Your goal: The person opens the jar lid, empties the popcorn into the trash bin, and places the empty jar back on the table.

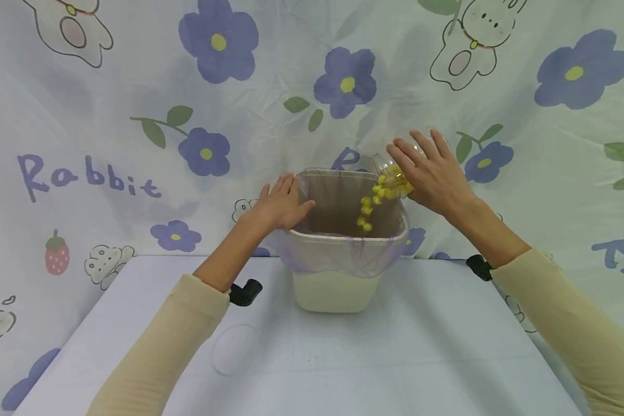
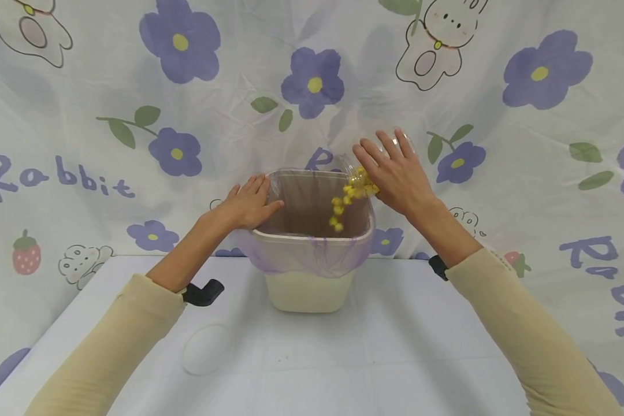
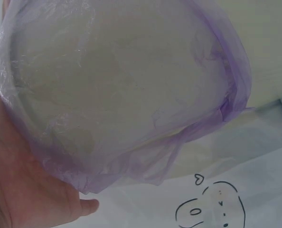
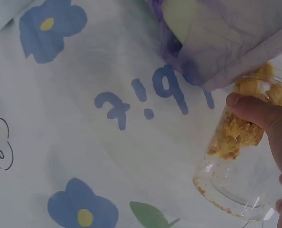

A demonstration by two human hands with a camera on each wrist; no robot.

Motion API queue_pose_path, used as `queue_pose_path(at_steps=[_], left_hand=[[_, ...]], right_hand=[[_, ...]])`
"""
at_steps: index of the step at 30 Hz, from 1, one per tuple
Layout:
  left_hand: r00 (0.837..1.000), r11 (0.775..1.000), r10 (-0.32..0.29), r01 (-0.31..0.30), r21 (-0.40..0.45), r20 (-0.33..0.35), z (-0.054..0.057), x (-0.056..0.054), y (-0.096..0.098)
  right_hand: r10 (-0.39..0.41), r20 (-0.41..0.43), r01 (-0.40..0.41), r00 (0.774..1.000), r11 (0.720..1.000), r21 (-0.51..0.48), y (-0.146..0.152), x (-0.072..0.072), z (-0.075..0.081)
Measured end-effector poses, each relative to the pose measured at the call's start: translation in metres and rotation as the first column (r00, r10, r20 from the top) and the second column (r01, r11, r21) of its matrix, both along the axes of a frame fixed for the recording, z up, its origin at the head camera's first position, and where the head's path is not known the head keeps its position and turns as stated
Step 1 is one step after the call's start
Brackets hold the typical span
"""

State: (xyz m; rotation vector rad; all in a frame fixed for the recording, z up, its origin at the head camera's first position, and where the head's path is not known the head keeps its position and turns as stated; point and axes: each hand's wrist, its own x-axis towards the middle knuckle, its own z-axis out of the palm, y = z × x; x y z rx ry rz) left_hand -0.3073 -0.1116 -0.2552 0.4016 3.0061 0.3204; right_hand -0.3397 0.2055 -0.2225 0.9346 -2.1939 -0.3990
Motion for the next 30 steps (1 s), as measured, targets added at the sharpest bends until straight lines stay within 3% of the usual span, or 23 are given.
queue_pose_path(at_steps=[9, 18, 30], left_hand=[[1.0, 1.0, 0.001, -0.001, 0.004, -0.011, 0.0002, 0.0006, 0.0006], [1.0, 1.0, 0.004, -0.004, 0.004, -0.004, 0.0011, 0.0006, 0.0011], [1.0, 1.0, 0.005, -0.005, 0.007, -0.009, 0.0011, 0.0011, 0.0009]], right_hand=[[-0.031, -0.005, 0.031, 1.0, 0.999, 0.023, -0.0021, 0.0009, 0.0031], [-0.013, -0.019, 0.014, 1.0, 0.998, 0.068, -0.0027, 0.0024, 0.004], [-0.003, -0.085, 0.015, 0.996, 0.99, 0.141, -0.005, 0.0047, 0.0059]])
